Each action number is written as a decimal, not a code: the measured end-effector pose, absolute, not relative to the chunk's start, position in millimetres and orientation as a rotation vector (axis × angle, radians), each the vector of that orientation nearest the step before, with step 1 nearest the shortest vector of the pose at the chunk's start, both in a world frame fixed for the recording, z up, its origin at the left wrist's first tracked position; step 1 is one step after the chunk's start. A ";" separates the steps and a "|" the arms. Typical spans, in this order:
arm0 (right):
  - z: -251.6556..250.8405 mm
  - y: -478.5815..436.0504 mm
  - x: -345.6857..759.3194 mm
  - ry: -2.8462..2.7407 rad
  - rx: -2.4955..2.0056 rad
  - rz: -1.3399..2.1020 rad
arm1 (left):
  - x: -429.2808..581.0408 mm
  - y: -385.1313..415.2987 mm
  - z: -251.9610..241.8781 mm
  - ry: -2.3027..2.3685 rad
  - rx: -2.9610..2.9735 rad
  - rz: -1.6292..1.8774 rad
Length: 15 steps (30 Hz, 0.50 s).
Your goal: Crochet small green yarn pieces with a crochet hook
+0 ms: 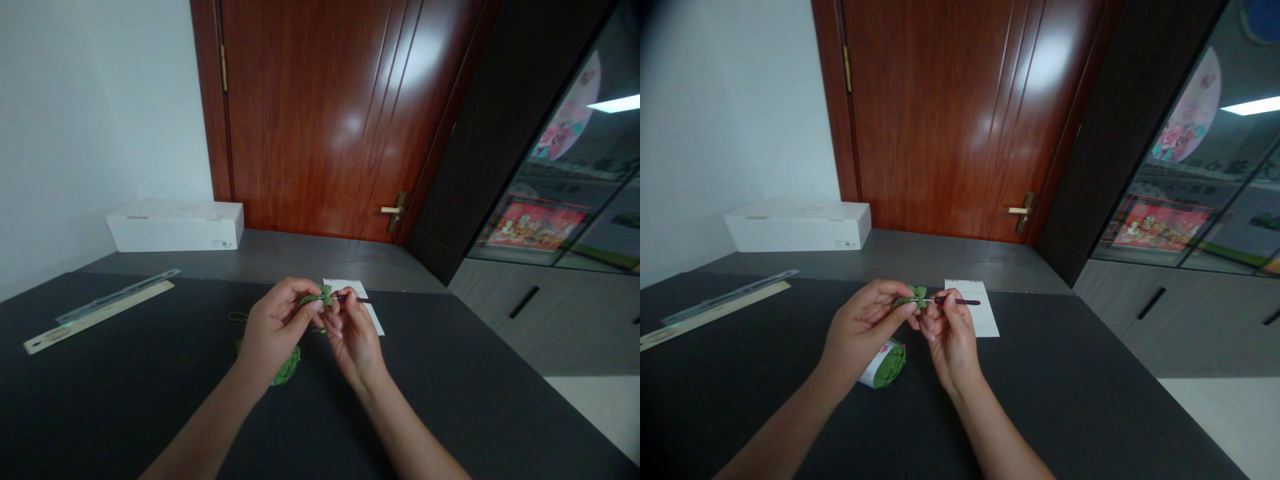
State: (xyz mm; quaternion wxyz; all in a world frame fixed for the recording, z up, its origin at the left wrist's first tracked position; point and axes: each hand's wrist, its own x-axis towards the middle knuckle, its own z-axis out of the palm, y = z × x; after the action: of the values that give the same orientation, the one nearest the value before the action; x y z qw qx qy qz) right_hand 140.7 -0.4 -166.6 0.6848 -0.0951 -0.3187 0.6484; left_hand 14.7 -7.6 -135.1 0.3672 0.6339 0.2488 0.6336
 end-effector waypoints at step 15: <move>-172.9 1.9 137.9 -0.720 -0.190 1.442 | 13.5 -1.8 -139.4 0.835 1.608 1.528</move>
State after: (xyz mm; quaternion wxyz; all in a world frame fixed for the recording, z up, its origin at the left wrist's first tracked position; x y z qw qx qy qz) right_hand 137.9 1.9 -172.9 0.6883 -0.0849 -0.3218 0.6446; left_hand 13.5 -1.8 -139.4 0.3762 0.6286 0.3264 0.5974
